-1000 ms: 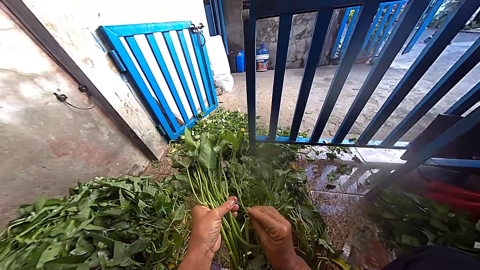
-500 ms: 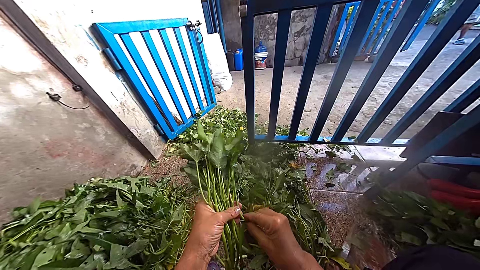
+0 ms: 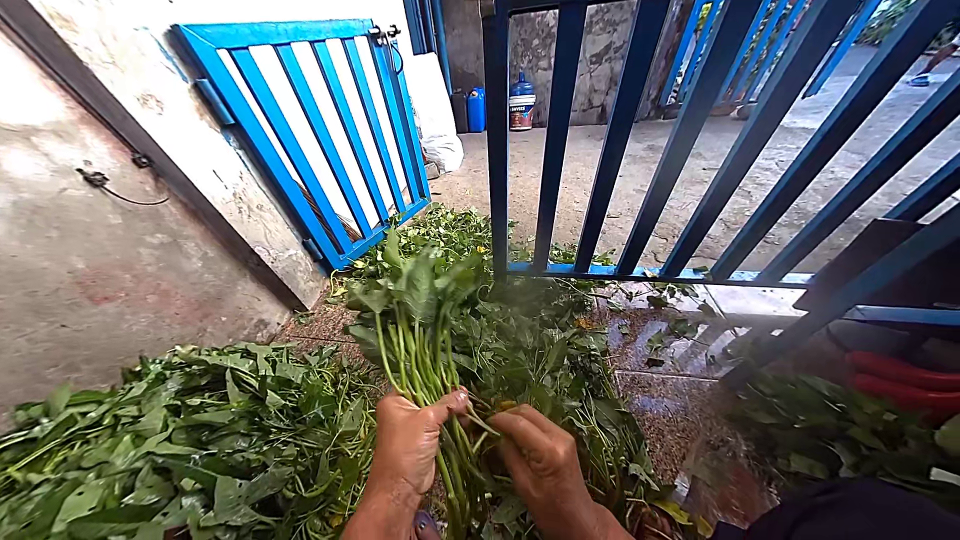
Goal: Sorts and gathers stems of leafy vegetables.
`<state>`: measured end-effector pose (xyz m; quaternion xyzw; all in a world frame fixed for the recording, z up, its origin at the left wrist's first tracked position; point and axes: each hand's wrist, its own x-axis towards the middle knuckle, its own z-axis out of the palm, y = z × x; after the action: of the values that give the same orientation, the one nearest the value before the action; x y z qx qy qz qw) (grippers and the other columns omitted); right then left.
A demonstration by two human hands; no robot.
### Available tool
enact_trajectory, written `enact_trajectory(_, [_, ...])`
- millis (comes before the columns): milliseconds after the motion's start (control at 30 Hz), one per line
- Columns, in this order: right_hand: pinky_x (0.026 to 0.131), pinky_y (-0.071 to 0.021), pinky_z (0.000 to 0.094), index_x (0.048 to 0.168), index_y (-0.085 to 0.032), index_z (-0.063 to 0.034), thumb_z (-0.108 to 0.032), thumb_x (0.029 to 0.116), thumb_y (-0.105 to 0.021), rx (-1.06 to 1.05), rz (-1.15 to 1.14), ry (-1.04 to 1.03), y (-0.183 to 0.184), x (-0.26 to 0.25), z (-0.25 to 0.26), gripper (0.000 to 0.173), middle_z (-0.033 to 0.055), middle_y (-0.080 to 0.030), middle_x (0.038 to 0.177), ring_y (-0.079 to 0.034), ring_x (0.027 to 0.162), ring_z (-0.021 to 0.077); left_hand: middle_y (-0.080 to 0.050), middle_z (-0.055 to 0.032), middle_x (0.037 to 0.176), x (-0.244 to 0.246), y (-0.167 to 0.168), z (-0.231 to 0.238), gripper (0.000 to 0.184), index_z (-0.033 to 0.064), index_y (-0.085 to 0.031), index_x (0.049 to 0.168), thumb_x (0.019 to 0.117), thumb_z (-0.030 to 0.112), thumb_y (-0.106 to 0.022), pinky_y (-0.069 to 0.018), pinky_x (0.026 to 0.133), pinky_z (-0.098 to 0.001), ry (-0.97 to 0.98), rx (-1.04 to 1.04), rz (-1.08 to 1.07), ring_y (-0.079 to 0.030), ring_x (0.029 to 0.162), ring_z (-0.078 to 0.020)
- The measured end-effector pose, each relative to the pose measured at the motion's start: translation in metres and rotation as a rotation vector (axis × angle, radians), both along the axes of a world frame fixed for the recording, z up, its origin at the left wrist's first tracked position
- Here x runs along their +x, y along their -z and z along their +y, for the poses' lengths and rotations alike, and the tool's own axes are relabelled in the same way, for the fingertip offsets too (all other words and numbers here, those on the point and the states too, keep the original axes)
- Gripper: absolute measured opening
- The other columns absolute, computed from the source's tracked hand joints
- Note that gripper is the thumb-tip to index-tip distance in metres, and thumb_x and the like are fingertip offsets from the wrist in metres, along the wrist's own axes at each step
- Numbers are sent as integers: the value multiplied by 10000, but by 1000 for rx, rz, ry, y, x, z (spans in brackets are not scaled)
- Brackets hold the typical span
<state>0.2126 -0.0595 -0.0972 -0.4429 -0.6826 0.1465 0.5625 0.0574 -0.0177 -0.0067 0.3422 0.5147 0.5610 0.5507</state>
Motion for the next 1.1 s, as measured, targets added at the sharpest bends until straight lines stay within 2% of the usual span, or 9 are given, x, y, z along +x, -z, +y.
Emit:
enact_trajectory(133, [764,-607,336,1022,-750,-122,-108,971,-617,-40,-258,-48,38,17,-21,143,43,-707,908,-699,872,177,-710,-223,764,-23,-11,4,301,-112,-591,1055,795,-226,-690,-632,572,-387,-129,50,17,-707,599,-284])
enact_trajectory(200, [813,-608,470,1023,-760,-81,-167,962,-643,-473,-498,-168,49,43,-41,158,135,-723,953,-718,911,291,-724,-199,778,-40,-19,5,311,-89,-617,1072,797,-208,-700,-632,571,-387,-231,151,60,-713,607,-274])
enact_trajectory(267, [940,-523,644,1285,-670,-33,-277,963,-680,-1146,-838,-375,50,62,-39,404,289,-619,1280,-637,1138,463,-733,-146,807,-55,-26,5,348,-47,-614,1109,802,-171,-722,-639,595,-382,-397,252,88,-723,639,-246])
enact_trajectory(333, [937,-496,712,1284,-653,4,-307,939,-720,-1410,-1003,-361,68,68,-34,470,326,-562,1358,-593,1195,521,-723,-122,814,-64,-29,8,390,-16,-578,1150,815,-140,-734,-644,617,-383,-573,290,63,-726,657,-237])
enact_trajectory(500, [1001,-505,601,1249,-684,-71,-319,1059,-472,-1258,-642,-32,110,60,8,378,189,-691,1235,-645,1204,371,-698,-114,858,-65,-27,9,220,8,-605,1125,921,-51,-662,-634,653,-366,-588,132,-126,-707,695,-207])
enact_trajectory(633, [991,-520,570,1228,-679,-63,-425,1034,-529,-1357,-488,186,133,37,41,438,170,-675,1272,-642,1216,339,-708,-150,862,-57,-25,8,150,-15,-598,1116,967,-33,-595,-633,667,-379,-438,37,-170,-720,722,-229])
enact_trajectory(733, [963,-540,558,1238,-674,-92,-294,1018,-505,-1403,-460,289,135,29,47,344,143,-677,1295,-654,1214,313,-715,-192,894,-53,-25,8,220,-39,-570,1180,961,-57,-590,-649,659,-422,-414,11,-146,-743,729,-287])
enact_trajectory(967, [941,-563,529,1345,-598,-103,-297,1015,-554,-1344,-485,358,144,29,48,385,155,-582,1410,-653,1197,335,-712,-207,886,-40,-22,10,271,-54,-576,1182,921,-106,-627,-652,606,-441,-375,20,-87,-737,674,-305])
enact_trajectory(1100, [982,-538,517,1319,-589,-50,-315,1000,-556,-1352,-362,445,130,35,56,416,171,-630,1348,-647,1216,325,-701,-224,825,-39,-22,9,219,-82,-568,1141,928,-116,-605,-647,592,-443,-355,-7,-103,-724,637,-312])
